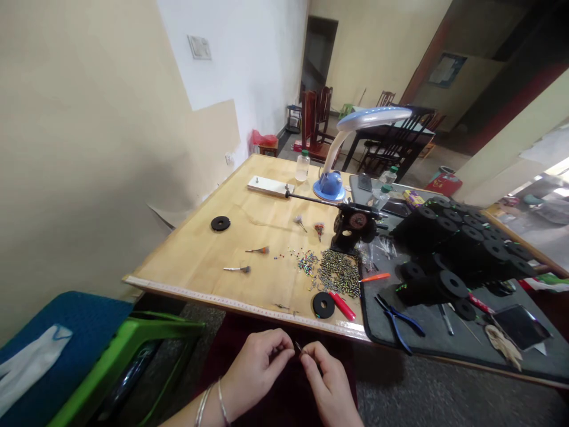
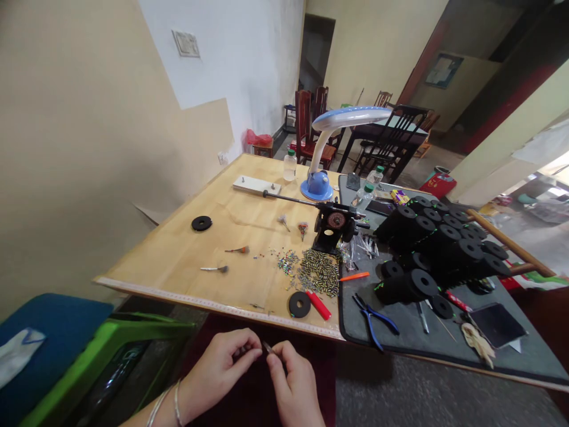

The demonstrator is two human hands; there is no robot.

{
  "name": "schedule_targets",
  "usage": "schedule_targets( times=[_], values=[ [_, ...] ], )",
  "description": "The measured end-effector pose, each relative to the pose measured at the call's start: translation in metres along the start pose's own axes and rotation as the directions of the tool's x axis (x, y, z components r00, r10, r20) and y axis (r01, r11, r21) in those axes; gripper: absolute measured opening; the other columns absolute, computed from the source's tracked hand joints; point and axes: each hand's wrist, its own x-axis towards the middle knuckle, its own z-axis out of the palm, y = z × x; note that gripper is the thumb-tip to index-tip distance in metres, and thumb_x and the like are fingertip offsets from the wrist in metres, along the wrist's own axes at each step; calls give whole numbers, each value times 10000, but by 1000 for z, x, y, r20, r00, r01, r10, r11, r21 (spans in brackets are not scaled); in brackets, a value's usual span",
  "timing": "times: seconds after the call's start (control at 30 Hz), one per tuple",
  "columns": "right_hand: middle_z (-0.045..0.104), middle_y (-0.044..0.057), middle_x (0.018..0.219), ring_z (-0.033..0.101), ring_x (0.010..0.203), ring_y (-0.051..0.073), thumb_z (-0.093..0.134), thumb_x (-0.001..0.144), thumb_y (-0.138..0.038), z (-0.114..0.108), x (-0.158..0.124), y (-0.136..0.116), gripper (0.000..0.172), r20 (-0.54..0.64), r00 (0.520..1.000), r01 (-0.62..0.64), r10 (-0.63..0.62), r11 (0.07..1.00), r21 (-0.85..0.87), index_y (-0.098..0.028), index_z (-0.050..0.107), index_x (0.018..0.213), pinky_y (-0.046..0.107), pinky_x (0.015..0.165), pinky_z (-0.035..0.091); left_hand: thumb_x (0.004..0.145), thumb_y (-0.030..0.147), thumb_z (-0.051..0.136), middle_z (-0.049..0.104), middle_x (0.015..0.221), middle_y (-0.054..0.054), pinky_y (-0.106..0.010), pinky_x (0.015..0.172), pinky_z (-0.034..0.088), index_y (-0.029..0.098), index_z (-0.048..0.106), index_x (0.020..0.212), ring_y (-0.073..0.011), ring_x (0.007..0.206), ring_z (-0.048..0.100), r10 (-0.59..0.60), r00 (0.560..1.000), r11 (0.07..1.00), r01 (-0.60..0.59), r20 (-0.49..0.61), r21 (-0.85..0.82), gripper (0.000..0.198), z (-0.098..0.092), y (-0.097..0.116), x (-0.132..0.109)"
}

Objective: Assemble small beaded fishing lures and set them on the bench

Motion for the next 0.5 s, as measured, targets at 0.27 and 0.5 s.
schedule_targets(
  times=[0.27, 0.5],
  values=[
    [610, -6, 664, 549, 605, 163, 498, 906, -368, -6, -4, 3, 228, -64, 998, 18, -20, 999, -32, -204, 617, 801, 221, 573, 406, 814, 246, 564, 598, 597, -4, -219, 556, 395, 171, 638, 688, -136, 557, 520, -54, 999, 997, 54, 7, -62, 165, 1, 2, 1],
    [706, 112, 964, 634, 887, 276, 536, 876, -442, -77, 5, 33, 292, -488, 856, -38, -170, 921, -388, -212, 652, 1013, 337, 786, 451, 758, 394, 635, 560, 595, 22, -215, 519, 411, 165, 595, 667, -115, 484, 526, -182, 982, 928, 187, 45, -322, 250, -4, 4, 3]
  ],
)
